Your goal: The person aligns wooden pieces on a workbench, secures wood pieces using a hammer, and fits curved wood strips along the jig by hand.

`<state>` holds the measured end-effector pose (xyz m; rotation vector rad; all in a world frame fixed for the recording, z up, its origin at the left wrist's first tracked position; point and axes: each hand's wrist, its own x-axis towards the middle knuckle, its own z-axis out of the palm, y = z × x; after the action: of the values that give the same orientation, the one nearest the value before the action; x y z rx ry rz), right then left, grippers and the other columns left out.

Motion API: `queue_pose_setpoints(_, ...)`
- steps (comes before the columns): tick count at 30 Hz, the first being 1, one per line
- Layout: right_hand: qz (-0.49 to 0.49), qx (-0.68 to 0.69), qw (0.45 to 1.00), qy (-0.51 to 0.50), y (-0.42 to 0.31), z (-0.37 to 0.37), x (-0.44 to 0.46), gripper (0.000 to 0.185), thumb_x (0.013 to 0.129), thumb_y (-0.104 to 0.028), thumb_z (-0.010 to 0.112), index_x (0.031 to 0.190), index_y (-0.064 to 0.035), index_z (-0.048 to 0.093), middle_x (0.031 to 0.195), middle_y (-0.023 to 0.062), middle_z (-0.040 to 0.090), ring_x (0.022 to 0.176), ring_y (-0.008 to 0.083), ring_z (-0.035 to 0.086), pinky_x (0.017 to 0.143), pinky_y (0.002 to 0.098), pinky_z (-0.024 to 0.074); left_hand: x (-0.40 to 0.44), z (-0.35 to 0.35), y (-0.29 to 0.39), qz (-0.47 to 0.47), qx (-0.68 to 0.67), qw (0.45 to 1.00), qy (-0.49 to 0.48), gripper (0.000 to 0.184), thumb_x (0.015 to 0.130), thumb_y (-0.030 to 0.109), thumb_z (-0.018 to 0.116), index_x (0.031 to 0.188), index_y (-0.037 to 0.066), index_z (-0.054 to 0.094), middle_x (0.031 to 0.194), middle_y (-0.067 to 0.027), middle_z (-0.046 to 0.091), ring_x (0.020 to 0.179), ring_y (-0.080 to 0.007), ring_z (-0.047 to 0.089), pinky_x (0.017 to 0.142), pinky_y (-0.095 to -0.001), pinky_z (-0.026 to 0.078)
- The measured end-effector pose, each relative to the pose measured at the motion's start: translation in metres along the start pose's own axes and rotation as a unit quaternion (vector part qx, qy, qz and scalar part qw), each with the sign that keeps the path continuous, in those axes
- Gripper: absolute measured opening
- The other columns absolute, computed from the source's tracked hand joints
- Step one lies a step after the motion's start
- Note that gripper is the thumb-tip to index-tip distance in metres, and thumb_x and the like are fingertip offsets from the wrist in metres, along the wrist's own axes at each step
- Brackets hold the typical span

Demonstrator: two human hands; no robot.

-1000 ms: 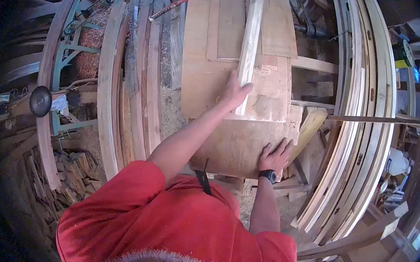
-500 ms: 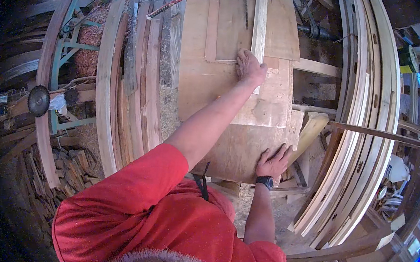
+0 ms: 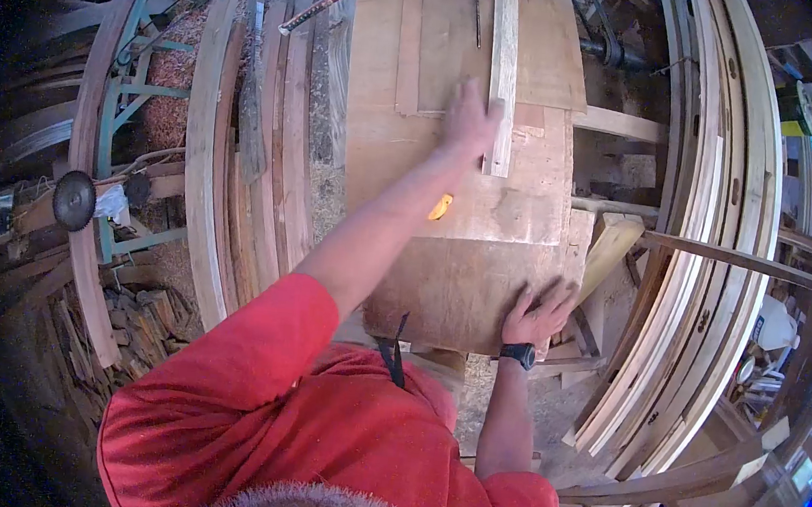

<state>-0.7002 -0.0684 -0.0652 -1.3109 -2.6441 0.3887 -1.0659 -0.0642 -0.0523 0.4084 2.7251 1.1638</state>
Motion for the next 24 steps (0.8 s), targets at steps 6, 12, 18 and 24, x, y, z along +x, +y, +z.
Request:
queue_pose_setpoints(6,-0.134,0.182,0.973,0.041,-0.089,-0.013,0.058,0.075,0.09,-0.026,0.075,0.152,-0.0018,0.042,0.152,0.032,0.044,0.139,0.0496,0.044,0.114,0.055,0.0373,-0.008,-0.051,-0.097,0.086,0.201,0.97,0.11,0.057,0.099,0.033,0.058,0.147,0.005,0.046,0.156,-0.0247,0.039,0.148,-0.0418,0.033,0.119,-0.0621,0.022)
queue_pose_setpoints(12,-0.102,0.17,0.979,0.038,-0.164,0.029,0.132,0.084,0.082,-0.044,0.08,0.149,-0.0049,0.048,0.141,0.024,0.055,0.126,0.0432,0.054,0.104,0.0552,0.0418,-0.015,-0.053,-0.113,0.082,0.218,0.969,0.077,0.063,0.102,0.04,0.054,0.156,0.011,0.038,0.163,-0.0231,0.031,0.154,-0.0415,0.022,0.124,-0.0607,0.014)
queue_pose_setpoints(18,-0.094,0.202,0.975,0.018,-0.164,0.054,0.164,0.072,0.082,-0.036,0.08,0.141,-0.0028,0.055,0.129,0.0214,0.06,0.116,0.0406,0.06,0.096,0.052,0.048,-0.013,-0.051,-0.114,0.081,0.219,0.968,0.092,0.064,0.1,0.04,0.057,0.155,0.012,0.039,0.163,-0.0216,0.032,0.154,-0.0405,0.023,0.125,-0.0607,0.014)
queue_pose_setpoints(24,-0.124,0.252,0.956,0.079,-0.171,0.06,0.184,0.063,0.082,-0.027,0.081,0.135,-0.0012,0.06,0.121,0.022,0.061,0.113,0.0409,0.06,0.097,0.0502,0.0496,-0.014,-0.051,-0.113,0.075,0.227,0.967,0.089,0.063,0.102,0.04,0.054,0.156,0.012,0.039,0.164,-0.0201,0.032,0.156,-0.0383,0.022,0.125,-0.0593,0.014)
